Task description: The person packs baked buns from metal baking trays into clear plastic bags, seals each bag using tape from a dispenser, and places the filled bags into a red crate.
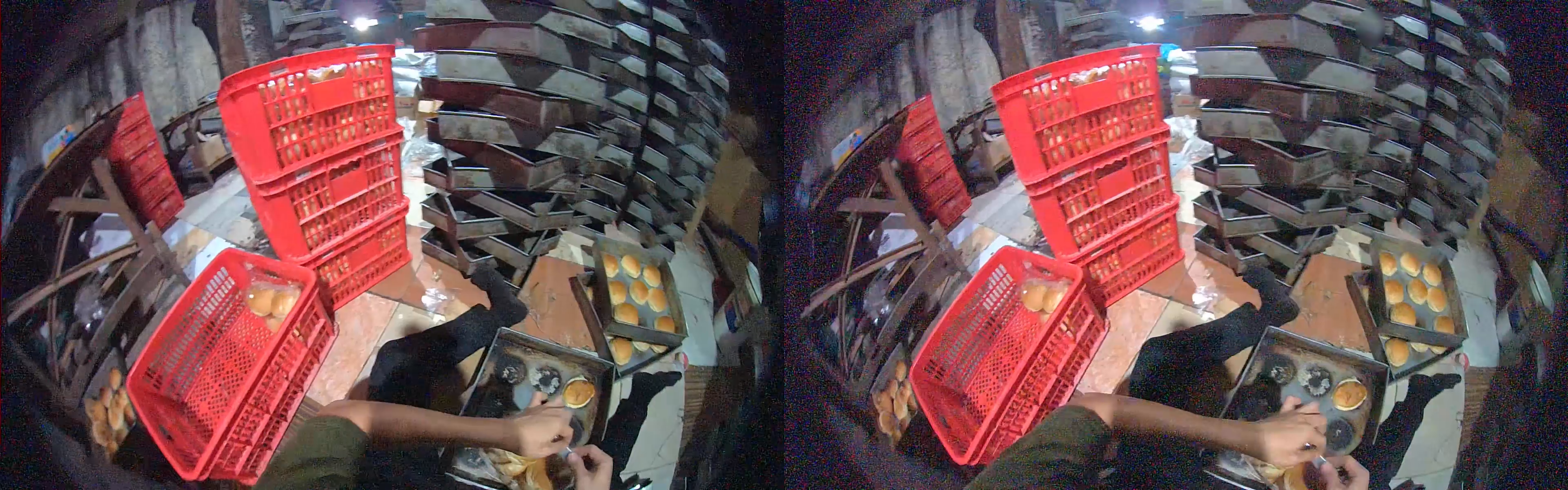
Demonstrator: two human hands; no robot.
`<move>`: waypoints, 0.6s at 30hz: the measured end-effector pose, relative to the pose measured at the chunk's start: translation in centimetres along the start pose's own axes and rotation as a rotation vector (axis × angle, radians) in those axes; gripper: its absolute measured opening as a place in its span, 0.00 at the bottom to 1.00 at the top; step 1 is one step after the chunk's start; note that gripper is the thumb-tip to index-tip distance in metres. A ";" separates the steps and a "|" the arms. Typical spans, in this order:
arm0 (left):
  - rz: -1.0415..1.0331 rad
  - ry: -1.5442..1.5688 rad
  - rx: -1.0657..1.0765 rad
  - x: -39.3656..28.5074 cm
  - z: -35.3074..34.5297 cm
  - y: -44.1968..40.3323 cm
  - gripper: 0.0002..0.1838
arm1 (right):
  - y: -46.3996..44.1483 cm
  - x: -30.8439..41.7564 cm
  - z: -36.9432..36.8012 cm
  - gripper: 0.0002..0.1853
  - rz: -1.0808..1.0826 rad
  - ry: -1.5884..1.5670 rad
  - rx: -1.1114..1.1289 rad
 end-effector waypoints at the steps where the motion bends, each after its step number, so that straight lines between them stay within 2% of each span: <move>1: -0.048 -0.043 -0.035 -0.3 0.1 0.0 0.09 | 0.2 -0.1 0.3 0.11 -0.036 0.004 0.001; 2: -0.098 -0.086 -0.068 -0.7 0.1 0.2 0.10 | 0.2 -0.1 0.4 0.11 -0.075 0.010 -0.001; 4: -0.103 -0.034 -0.074 -0.9 -0.5 0.3 0.10 | -0.2 -2.2 -0.2 0.10 -0.020 -0.078 -0.033; 6: -0.125 -0.114 -0.182 -1.0 -1.0 0.4 0.10 | -0.3 -2.4 -0.3 0.08 -0.002 0.021 -0.056; 10: 0.088 -0.057 -0.226 0.0 -1.7 0.5 0.12 | 0.3 -1.0 -0.7 0.06 0.032 -0.014 -0.150; 11: 0.091 -0.059 -0.231 0.2 -1.9 0.2 0.12 | 0.5 -0.3 -0.7 0.07 0.106 0.064 -0.193; 12: 0.183 -0.041 -0.240 1.0 -2.3 -0.2 0.12 | 0.8 0.5 -0.6 0.09 0.180 0.144 -0.237; 13: 0.274 -0.022 -0.249 1.7 -2.5 -0.5 0.12 | 1.3 2.0 -0.7 0.13 0.390 0.496 -0.290; 14: 0.277 -0.022 -0.254 1.8 -2.2 -0.8 0.12 | 1.5 2.7 -0.8 0.13 0.395 0.496 -0.287; 16: 0.404 0.078 -0.022 2.5 -2.7 -1.5 0.13 | 2.4 4.4 -1.6 0.12 0.529 0.781 -0.317; 18: 0.427 0.077 -0.062 4.1 -4.1 -2.2 0.11 | 2.7 3.4 -2.1 0.11 0.538 0.819 -0.366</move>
Point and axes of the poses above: each hand's wrist, its own y-axis away from the middle knuckle, its own z-axis out of the back of the hand, x = y × z, the point moved 5 cm from there along -y, towards the middle knuckle, and after that the axes turned 13 degrees about y, right-handed, at the moved point
